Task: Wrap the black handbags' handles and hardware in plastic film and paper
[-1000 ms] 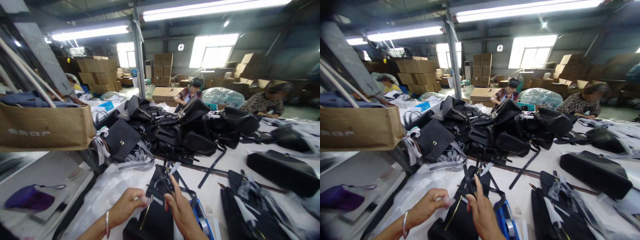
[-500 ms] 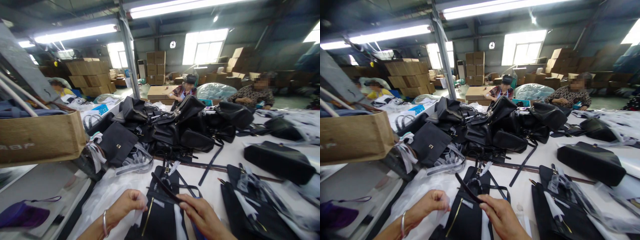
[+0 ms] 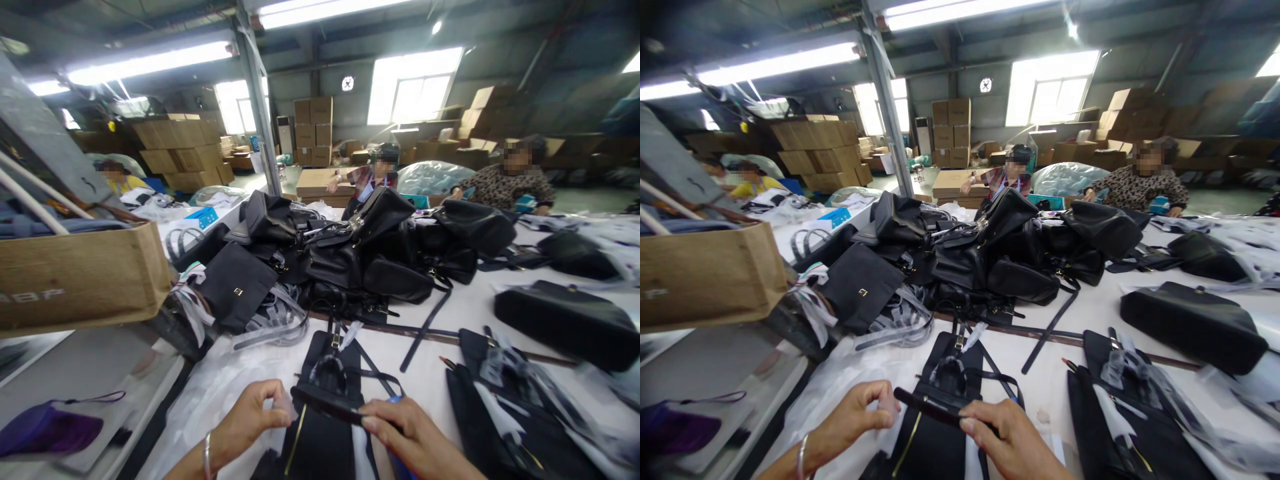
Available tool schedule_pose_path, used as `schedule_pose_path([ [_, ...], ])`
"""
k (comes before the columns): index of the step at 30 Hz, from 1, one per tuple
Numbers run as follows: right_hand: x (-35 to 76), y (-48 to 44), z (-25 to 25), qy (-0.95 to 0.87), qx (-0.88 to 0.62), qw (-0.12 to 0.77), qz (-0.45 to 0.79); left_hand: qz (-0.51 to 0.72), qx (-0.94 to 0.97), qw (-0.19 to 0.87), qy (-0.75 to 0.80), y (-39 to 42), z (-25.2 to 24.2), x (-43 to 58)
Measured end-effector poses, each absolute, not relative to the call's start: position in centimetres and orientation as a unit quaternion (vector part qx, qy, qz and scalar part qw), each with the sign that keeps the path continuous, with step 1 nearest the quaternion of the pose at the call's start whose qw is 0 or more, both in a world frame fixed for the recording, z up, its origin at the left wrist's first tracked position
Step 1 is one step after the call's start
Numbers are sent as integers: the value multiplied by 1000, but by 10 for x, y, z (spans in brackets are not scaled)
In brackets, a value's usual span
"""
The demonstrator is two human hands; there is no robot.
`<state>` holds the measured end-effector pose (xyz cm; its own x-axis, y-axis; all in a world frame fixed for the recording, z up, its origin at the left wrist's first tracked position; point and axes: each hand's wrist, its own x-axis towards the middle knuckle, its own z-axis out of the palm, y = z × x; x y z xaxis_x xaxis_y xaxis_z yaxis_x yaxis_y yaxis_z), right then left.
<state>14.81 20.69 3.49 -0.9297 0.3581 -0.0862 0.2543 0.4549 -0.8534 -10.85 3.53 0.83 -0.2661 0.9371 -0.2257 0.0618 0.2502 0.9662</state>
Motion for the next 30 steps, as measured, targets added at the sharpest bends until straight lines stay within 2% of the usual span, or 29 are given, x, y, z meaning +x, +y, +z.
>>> schedule_pose_path([
  [10, 152, 203, 41, -861, -171, 35, 477, 435, 435, 392, 685, 34, 12, -107],
  [23, 158, 200, 34, -870, -171, 25, 462, 424, 437, 389, 692, 34, 20, -106],
  [30, 155, 202, 37, -883, -165, 32, 438, 332, 483, 352, 730, 34, 24, -104],
])
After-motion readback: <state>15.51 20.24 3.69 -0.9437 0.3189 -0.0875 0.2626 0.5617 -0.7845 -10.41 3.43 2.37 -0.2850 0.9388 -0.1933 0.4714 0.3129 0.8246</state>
